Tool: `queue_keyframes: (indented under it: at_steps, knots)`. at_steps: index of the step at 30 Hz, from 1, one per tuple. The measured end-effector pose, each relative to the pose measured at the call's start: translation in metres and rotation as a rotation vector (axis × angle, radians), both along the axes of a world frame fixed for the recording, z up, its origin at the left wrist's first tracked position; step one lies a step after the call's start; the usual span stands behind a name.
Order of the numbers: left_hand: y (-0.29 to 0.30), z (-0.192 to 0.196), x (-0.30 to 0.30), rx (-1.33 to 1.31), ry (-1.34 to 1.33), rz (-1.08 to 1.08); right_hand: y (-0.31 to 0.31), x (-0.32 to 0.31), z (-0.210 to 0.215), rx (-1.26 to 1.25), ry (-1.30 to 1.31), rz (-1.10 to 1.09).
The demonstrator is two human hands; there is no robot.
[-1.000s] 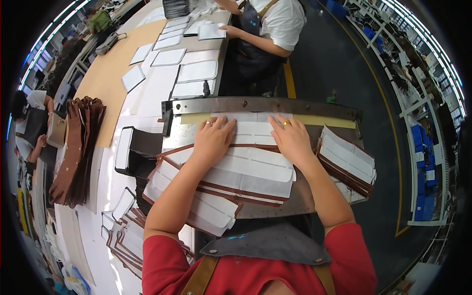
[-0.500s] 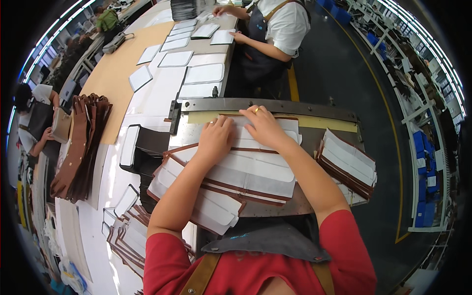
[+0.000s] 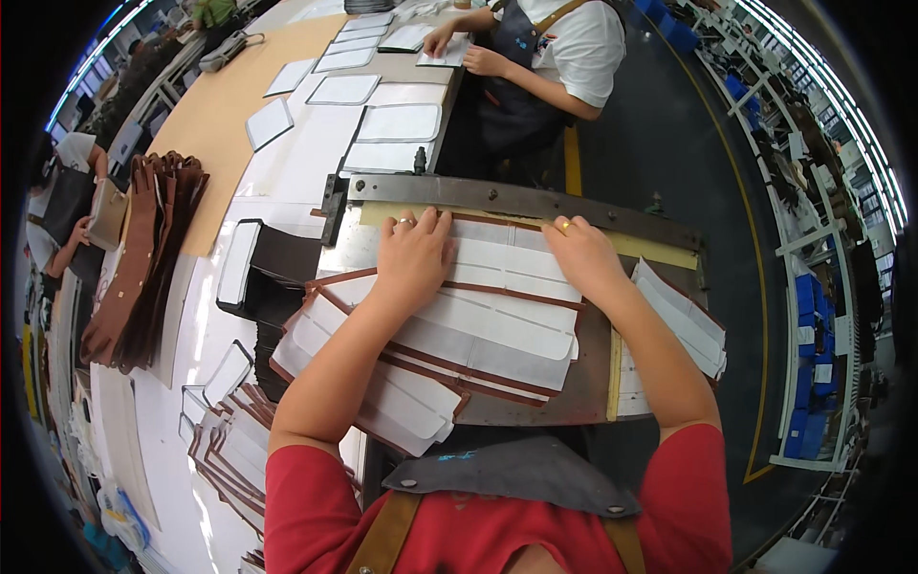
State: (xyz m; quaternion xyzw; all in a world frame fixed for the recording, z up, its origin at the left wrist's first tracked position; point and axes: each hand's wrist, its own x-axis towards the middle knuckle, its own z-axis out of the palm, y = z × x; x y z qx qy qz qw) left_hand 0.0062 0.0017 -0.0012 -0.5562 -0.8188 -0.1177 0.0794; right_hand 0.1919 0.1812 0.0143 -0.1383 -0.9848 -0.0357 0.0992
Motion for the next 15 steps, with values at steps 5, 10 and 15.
queue_keyframes:
  at_steps: [5, 10, 15]
  knots:
    - [0.0, -0.008, -0.005, 0.046, 0.034, 0.022, 0.021, 0.038, 0.011, 0.079, -0.063, -0.066]
    - [-0.007, -0.005, -0.023, 0.096, -0.29, 0.01, 0.01, 0.049, 0.015, -0.091, -0.039, -0.262]
    - [-0.011, 0.013, -0.045, 0.062, -0.677, 0.017, 0.006, 0.049, -0.005, -0.331, 0.081, -0.289]
